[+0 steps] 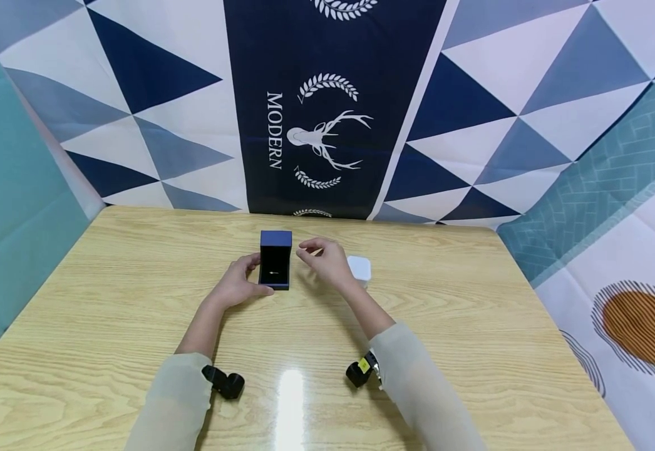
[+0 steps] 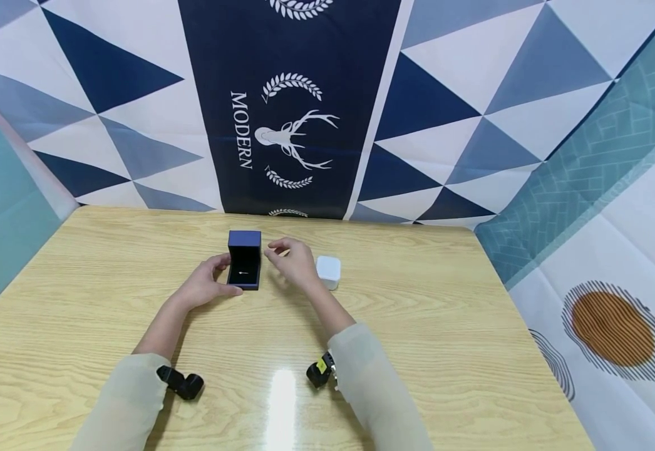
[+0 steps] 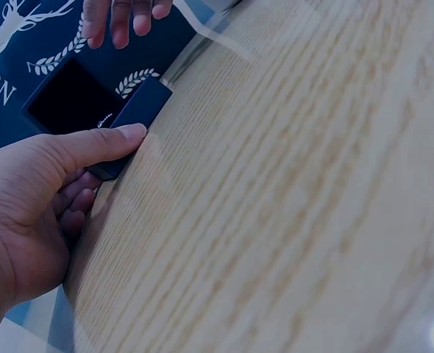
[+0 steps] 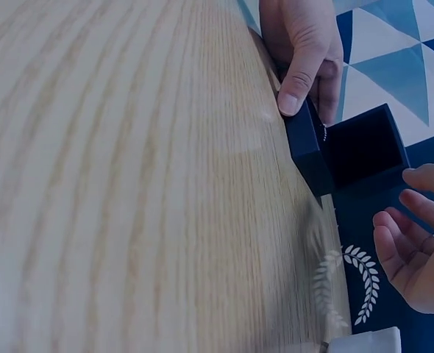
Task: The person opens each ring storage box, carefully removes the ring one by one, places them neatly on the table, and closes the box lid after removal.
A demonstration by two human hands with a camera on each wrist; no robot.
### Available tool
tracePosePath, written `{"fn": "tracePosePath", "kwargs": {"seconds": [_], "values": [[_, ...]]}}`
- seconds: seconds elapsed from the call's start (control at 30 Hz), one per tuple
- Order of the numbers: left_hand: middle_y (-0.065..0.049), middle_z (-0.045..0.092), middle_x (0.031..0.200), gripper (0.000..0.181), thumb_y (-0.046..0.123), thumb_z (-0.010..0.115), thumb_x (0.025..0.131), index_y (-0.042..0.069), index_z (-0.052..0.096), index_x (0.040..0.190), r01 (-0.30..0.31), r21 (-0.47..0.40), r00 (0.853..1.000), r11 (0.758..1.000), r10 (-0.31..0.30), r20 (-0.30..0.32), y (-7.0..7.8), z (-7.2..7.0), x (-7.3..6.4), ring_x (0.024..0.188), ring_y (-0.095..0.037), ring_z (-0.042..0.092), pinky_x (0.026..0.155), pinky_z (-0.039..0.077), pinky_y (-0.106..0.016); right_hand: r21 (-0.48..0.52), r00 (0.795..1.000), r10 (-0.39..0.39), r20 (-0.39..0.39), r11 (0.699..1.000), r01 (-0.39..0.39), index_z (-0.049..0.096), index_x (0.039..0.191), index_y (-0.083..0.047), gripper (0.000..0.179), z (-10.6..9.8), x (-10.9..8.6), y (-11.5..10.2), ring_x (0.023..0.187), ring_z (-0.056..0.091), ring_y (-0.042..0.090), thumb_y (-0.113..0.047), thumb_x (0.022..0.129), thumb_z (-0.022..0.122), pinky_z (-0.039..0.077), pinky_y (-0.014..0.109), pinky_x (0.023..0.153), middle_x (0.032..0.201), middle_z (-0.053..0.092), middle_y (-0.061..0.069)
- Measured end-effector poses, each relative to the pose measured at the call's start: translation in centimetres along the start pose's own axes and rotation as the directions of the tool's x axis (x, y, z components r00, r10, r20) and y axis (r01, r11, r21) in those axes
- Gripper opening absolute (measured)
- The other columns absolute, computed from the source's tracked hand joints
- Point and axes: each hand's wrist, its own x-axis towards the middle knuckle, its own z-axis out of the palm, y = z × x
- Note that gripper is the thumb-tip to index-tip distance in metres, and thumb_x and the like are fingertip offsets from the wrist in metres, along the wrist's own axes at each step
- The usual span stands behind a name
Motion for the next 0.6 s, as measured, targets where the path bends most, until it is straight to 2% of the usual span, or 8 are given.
{"fn": "tracePosePath", "kwargs": {"seconds": [0.17,0.4,0.6], "values": [[-0.023,0.038,0.142,0.085,0.016,0.077,0.076,-0.001,0.029,0.144,-0.005,0.005,1.0,1.0,0.005,0.0,-0.04,-0.04,-0.01,0.133,-0.04,0.033,0.112,0.03,-0.048,-0.061,0.999,-0.04,-0.001,0.997,0.04,0.072,0.102,-0.011,0.022,0.08,-0.29,-0.13,0.075,0.059,0.014,-0.026,0.087,0.066,0.05,0.023,0.067,0.094,0.07,0.002],[-0.022,0.038,0.142,0.085,0.015,0.077,0.076,0.0,0.028,0.145,0.0,-0.005,1.0,1.0,0.0,0.003,-0.04,0.05,0.12,0.134,-0.04,0.033,0.113,0.029,-0.049,-0.098,0.997,-0.08,0.007,0.992,0.08,0.072,0.099,-0.013,0.018,0.23,-0.55,0.01,0.072,0.059,0.014,-0.025,0.087,0.066,0.049,0.023,0.064,0.096,0.069,0.003],[-0.024,0.037,0.141,0.086,0.016,0.077,0.077,-0.001,0.028,0.145,0.001,0.005,1.0,1.0,-0.001,0.004,-0.01,0.01,0.12,0.133,-0.041,0.033,0.112,0.029,-0.05,-0.171,0.992,-0.12,0.025,0.978,0.123,0.072,0.099,-0.014,0.018,0.37,-0.74,0.04,0.072,0.057,0.013,-0.026,0.087,0.066,0.047,0.022,0.063,0.097,0.067,0.003]]}}
